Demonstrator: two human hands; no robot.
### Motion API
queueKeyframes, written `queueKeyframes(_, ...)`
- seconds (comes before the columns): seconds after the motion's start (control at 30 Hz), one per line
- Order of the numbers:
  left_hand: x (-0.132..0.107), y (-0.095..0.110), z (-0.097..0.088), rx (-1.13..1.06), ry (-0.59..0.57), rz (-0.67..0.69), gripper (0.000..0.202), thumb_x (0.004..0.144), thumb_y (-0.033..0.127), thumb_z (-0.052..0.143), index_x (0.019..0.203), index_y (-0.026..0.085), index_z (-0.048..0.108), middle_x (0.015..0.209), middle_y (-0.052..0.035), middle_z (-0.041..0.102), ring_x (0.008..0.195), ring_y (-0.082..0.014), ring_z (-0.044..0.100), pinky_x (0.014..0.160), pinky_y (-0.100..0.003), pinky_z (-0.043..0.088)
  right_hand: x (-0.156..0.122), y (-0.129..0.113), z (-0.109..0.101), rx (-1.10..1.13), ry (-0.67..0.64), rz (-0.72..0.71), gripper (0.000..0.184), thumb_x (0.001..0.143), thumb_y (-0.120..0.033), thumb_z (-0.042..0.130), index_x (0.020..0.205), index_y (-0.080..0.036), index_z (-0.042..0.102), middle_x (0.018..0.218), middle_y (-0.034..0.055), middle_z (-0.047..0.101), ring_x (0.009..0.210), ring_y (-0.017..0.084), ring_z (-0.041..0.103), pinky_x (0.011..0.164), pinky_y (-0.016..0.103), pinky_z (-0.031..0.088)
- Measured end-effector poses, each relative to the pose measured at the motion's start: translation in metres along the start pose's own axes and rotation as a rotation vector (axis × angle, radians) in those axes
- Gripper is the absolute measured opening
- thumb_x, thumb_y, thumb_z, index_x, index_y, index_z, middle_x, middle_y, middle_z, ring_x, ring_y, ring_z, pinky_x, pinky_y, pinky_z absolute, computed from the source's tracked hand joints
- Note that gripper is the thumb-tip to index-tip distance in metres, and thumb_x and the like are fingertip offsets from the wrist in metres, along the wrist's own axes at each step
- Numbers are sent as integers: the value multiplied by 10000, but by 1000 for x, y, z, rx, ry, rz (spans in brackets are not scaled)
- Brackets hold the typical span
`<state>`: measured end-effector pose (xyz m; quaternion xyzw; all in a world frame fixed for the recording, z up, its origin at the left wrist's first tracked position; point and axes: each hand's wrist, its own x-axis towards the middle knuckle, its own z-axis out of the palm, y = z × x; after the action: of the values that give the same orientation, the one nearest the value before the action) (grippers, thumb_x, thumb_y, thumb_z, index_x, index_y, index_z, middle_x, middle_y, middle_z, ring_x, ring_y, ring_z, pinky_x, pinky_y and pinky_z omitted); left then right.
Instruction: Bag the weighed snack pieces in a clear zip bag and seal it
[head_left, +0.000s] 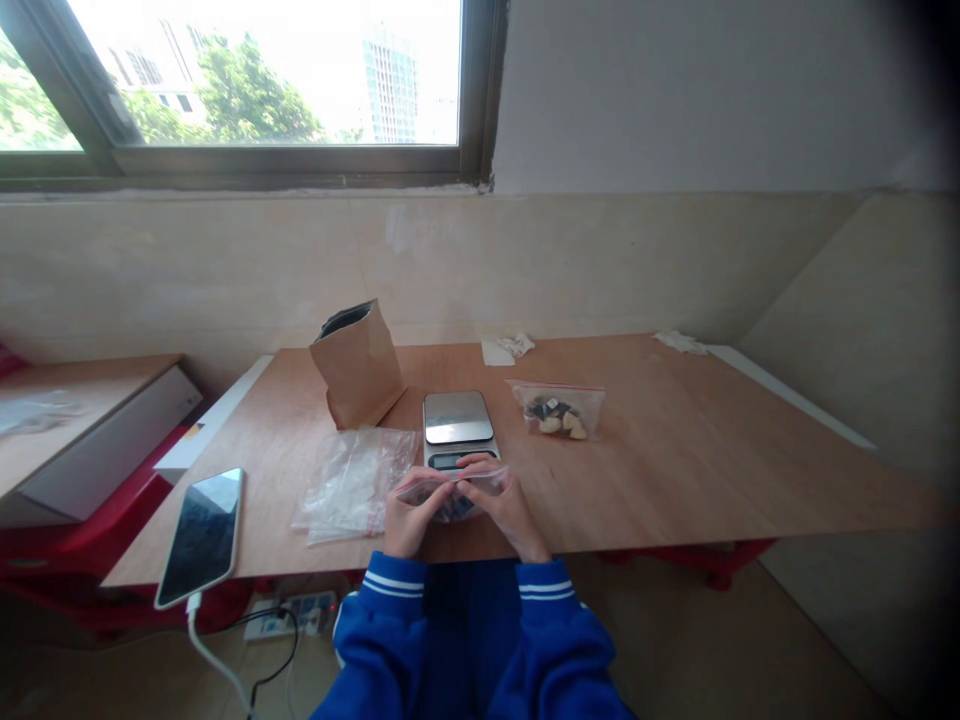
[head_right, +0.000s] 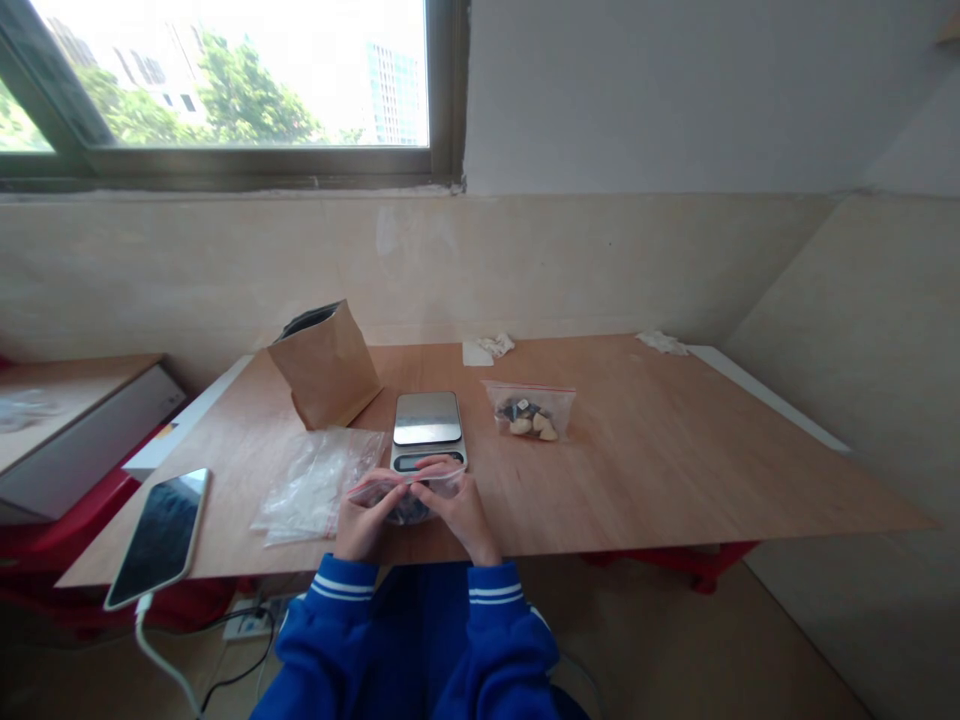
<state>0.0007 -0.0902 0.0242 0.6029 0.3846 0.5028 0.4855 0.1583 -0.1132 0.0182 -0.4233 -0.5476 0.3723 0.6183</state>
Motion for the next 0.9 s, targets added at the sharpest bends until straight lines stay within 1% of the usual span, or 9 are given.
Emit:
queueKeyframes(0.13,0,2,0,44,-2,55,149,744,304,708,780,160,705,833,-70,676,849,-201,634,788,-310,498,1,1,1,-39,-10,-4,113,757,-344,704,809,-250,740,965,46,660,973,214,614,930,381,467)
queueKeyframes(0.27,1,3,0,50,-1,56,153,732,312,719,760,162,725,816,-79,688,850,-211,636,782,-317,499,1,2,1,-40,8,9,154,759,-383,699,768,-237,749,910,45,655,906,201,624,868,353,493)
queueKeyframes(0.43,1,2,2,52,23,64,159,727,316,725,750,159,731,808,-77,690,847,-207,635,774,-311,500,-1,0,2,-37,34,10,172,773,-370,693,748,-208,747,844,40,649,854,185,620,827,322,493)
queueKeyframes(0.63,1,-5,2,49,54,47,167,735,333,715,769,171,741,822,-78,700,853,-215,641,765,-314,505,-1,-1,4,-7,92,-5,180,783,-368,688,710,-212,741,819,38,659,832,187,628,823,322,481)
queueKeyframes(0.77,2,-8,2,21,81,6,193,748,349,696,794,166,737,831,-77,708,847,-212,646,746,-304,506,-1,-3,4,-5,97,0,251,817,-395,644,689,-202,741,803,44,663,829,189,630,805,312,483)
queueKeyframes(0.83,2,-8,3,-6,94,-27,215,749,361,692,801,157,732,834,-76,712,845,-210,649,749,-301,508,-1,-4,4,5,91,25,287,824,-429,624,715,-192,745,819,52,674,840,198,635,792,309,494)
queueKeyframes(0.9,3,-8,5,-37,110,-66,236,747,373,691,809,148,724,827,-73,715,829,-204,653,755,-302,509,-1,-4,4,49,82,78,317,829,-465,603,793,-183,745,834,55,692,822,203,648,766,312,512)
